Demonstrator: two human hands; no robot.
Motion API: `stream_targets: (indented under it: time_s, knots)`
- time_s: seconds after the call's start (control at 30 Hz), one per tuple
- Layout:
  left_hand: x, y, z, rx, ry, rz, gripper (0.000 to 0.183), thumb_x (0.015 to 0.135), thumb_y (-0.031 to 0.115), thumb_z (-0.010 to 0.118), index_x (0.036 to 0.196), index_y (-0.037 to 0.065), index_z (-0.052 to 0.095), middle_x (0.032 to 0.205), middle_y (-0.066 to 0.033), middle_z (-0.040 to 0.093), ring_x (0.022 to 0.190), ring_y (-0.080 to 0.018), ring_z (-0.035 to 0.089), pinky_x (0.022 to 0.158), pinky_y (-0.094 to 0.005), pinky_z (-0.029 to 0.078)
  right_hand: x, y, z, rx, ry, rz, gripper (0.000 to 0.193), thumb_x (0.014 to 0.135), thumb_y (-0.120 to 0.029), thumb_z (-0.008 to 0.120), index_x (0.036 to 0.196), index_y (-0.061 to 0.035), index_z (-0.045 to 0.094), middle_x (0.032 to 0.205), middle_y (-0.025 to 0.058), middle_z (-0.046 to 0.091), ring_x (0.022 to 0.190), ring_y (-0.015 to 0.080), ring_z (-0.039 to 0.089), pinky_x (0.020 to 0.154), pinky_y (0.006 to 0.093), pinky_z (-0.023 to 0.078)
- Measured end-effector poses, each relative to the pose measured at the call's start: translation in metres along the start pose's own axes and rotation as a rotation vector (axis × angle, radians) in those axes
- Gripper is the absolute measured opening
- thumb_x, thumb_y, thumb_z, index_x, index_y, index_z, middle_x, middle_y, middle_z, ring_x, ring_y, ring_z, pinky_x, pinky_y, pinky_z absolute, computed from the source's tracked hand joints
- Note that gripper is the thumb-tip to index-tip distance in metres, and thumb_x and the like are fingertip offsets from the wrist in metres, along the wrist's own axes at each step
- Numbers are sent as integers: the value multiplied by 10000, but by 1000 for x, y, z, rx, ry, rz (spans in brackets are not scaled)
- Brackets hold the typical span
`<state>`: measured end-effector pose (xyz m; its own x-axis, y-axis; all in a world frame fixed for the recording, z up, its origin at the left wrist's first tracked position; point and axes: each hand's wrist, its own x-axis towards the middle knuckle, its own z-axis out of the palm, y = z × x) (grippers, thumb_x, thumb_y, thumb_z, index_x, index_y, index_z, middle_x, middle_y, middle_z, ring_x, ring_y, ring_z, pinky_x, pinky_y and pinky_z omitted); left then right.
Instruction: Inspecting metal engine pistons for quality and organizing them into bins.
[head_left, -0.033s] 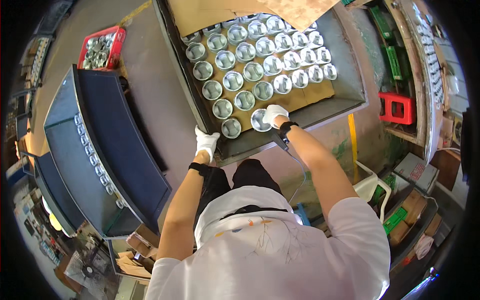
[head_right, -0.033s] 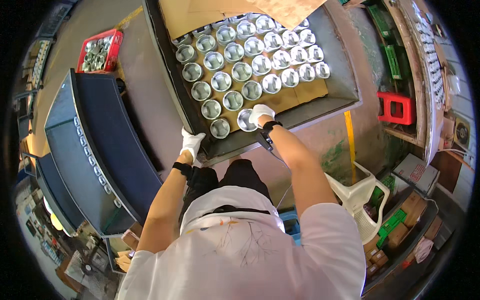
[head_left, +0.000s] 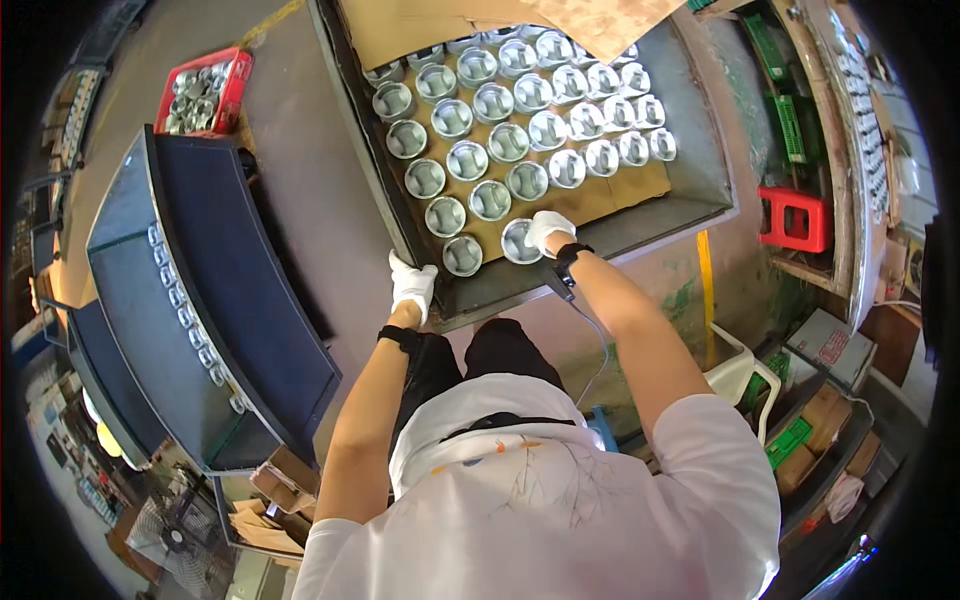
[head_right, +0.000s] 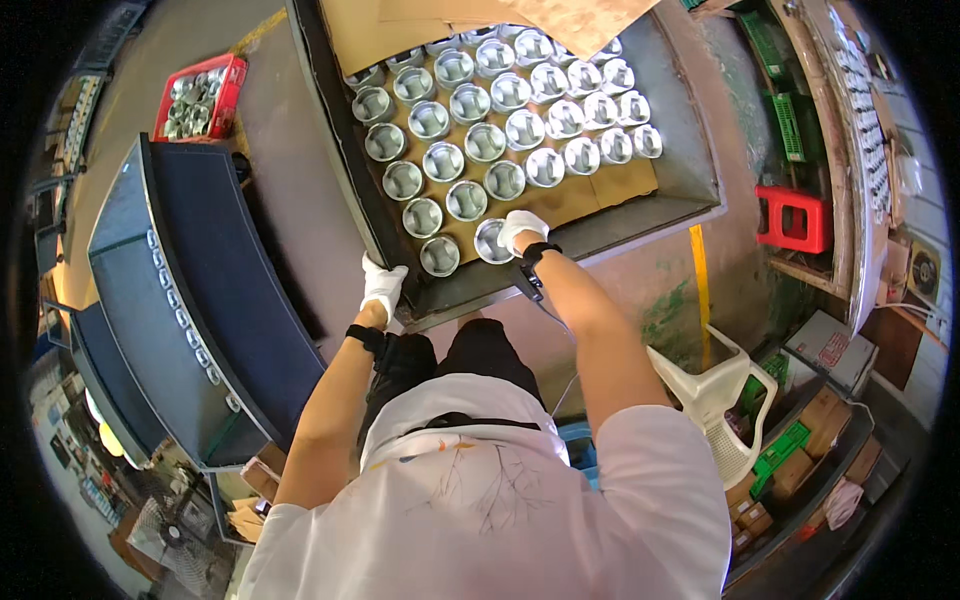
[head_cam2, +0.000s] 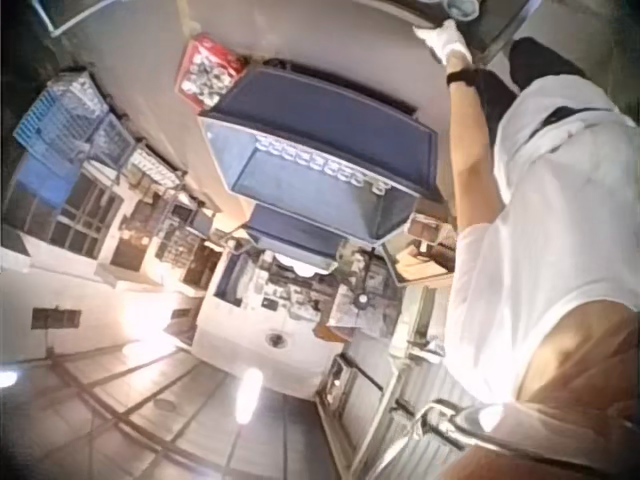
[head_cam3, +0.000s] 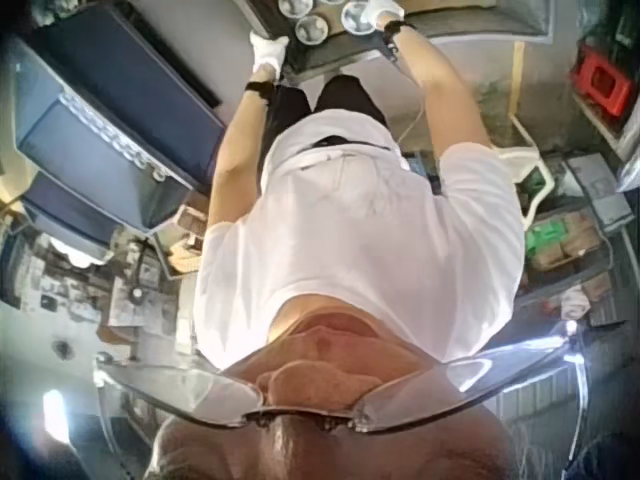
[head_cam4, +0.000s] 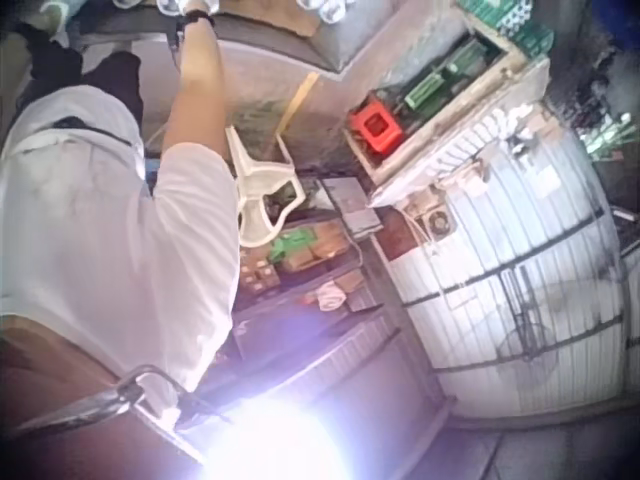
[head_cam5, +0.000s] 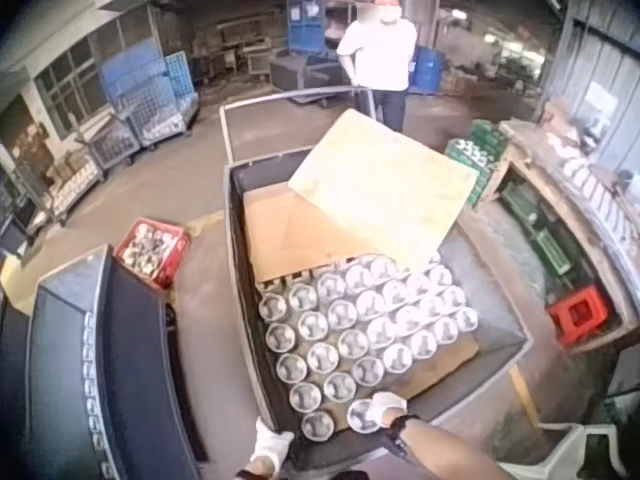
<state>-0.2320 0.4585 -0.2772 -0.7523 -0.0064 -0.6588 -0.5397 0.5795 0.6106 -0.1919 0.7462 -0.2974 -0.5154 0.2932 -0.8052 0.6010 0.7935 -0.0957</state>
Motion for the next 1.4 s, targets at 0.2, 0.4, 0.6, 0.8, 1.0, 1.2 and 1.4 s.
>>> stream_targets:
  time_s: [0.2, 0.4, 0.6, 0.8, 1.0, 1.2, 1.4]
  knots:
    - [-6, 8, 7, 205, 73, -79, 844, 787, 136, 610, 1491, 29, 158, 1378, -308, 416, 1233, -431, 483, 1048, -423, 405, 49, 0, 49, 37, -34, 151, 265, 808, -199, 629, 1037, -110, 727, 1144, 159, 668, 1077, 334, 641, 851, 417, 536]
    - [-10, 2, 8, 153, 112, -48, 805, 802, 145, 587, 1487, 44, 176, 1344, -307, 428, 1220, -441, 486, 1040, -431, 407, 61, -13, 65, 41, 99, 158, 211, 756, -185, 704, 941, -92, 743, 1019, 175, 694, 986, 333, 672, 812, 421, 549]
    - [-14, 20, 7, 194, 90, -115, 780, 822, 170, 568, 1484, 52, 172, 1356, -294, 412, 1198, -450, 499, 1029, -443, 412, 69, -13, 77, 14, 61, 191, 185, 771, -174, 705, 944, -132, 751, 1049, 127, 706, 1013, 290, 675, 801, 389, 558]
    - [-17, 23, 7, 240, 100, -113, 763, 835, 167, 576, 1481, 50, 187, 1358, -288, 409, 1189, -446, 506, 1018, -448, 419, 75, -14, 79, 33, 34, 176, 185, 797, -223, 706, 947, -121, 746, 1042, 123, 710, 999, 285, 679, 791, 397, 557]
    - [-15, 16, 7, 266, 122, -72, 763, 836, 168, 587, 1475, 40, 191, 1358, -282, 412, 1189, -439, 506, 1017, -450, 418, 76, -18, 71, 32, -8, 190, 194, 807, -149, 686, 990, -148, 750, 1109, 120, 697, 1074, 284, 656, 839, 392, 549]
    - [-13, 9, 8, 269, 149, -11, 763, 827, 159, 594, 1469, 37, 200, 1349, -282, 422, 1193, -437, 501, 1020, -450, 416, 73, -20, 74, 47, 2, 198, 192, 808, -153, 680, 986, -143, 750, 1118, 118, 695, 1075, 288, 656, 839, 390, 547]
    - [-12, 9, 8, 261, 141, 1, 764, 825, 145, 594, 1467, 29, 197, 1360, -285, 411, 1203, -435, 494, 1025, -444, 414, 85, -8, 83, 40, -23, 127, 274, 800, -262, 679, 1008, -92, 733, 1079, 172, 681, 1043, 337, 648, 850, 427, 537]
